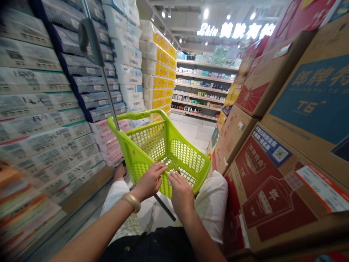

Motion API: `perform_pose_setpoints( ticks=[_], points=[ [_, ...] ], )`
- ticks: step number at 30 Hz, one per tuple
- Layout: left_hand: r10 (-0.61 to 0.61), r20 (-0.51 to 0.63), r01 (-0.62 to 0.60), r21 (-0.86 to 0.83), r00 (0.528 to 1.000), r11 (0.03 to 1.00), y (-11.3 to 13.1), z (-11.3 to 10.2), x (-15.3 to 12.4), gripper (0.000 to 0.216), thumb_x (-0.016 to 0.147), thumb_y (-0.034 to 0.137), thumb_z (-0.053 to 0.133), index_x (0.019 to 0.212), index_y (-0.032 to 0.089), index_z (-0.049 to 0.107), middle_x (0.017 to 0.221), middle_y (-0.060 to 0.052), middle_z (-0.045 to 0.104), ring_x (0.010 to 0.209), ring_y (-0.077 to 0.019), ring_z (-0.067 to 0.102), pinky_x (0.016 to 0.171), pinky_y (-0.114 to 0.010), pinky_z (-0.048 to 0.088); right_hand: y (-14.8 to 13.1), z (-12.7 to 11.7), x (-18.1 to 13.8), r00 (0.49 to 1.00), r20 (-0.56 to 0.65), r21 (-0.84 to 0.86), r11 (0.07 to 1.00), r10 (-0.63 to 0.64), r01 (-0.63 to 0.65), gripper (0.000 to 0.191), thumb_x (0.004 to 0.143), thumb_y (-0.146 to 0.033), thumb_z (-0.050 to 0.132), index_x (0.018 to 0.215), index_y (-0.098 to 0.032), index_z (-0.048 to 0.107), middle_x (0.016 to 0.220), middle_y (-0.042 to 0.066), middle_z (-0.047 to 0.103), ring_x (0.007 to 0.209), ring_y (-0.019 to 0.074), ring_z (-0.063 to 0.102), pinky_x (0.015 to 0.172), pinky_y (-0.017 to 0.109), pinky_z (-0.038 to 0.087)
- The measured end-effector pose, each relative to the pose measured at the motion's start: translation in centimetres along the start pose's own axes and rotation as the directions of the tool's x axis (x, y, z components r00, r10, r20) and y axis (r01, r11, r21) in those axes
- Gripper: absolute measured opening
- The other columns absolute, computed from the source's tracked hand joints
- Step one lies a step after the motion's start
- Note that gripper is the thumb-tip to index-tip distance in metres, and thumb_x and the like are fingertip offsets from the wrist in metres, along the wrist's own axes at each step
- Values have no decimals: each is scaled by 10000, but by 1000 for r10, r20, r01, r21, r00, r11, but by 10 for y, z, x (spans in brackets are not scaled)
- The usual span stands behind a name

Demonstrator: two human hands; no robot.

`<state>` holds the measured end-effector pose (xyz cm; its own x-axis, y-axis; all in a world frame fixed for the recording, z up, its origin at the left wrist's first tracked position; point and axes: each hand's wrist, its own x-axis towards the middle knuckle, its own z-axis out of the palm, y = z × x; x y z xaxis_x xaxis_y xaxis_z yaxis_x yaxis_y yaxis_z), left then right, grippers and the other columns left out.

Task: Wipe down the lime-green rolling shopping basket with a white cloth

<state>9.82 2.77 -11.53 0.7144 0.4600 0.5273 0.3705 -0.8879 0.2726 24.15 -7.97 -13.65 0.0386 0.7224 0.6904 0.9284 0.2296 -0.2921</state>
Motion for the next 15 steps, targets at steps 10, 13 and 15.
perform_pose_setpoints(
  ticks=[10,13,15],
  points=[
    [-3,1,3,-20,1000,1000,-3,-3,0,535,721,1,476,1204,173,627,1185,-96,654,1218,-236,533,1158,-465,373,4,-8,-20,999,-27,35,999,-25,26,459,894,-31,396,1206,-206,684,1257,83,681,1209,218,619,1018,421,534],
    [3,12,-3,-14,1000,1000,-2,-9,2,481,744,14,488,1172,167,646,1164,-95,664,1167,-233,557,1139,-454,394,9,-17,-39,999,-43,46,999,29,-27,455,905,-36,398,1222,-214,672,1278,77,669,1240,210,595,1043,418,515],
    [20,26,-20,-18,999,1000,-3,-12,4,416,783,42,498,1147,166,658,1134,-93,675,1128,-231,572,1111,-445,424,7,-15,-39,997,-64,31,998,49,-47,464,899,-29,394,1218,-217,674,1269,72,675,1230,211,603,1044,417,514]
  ],
)
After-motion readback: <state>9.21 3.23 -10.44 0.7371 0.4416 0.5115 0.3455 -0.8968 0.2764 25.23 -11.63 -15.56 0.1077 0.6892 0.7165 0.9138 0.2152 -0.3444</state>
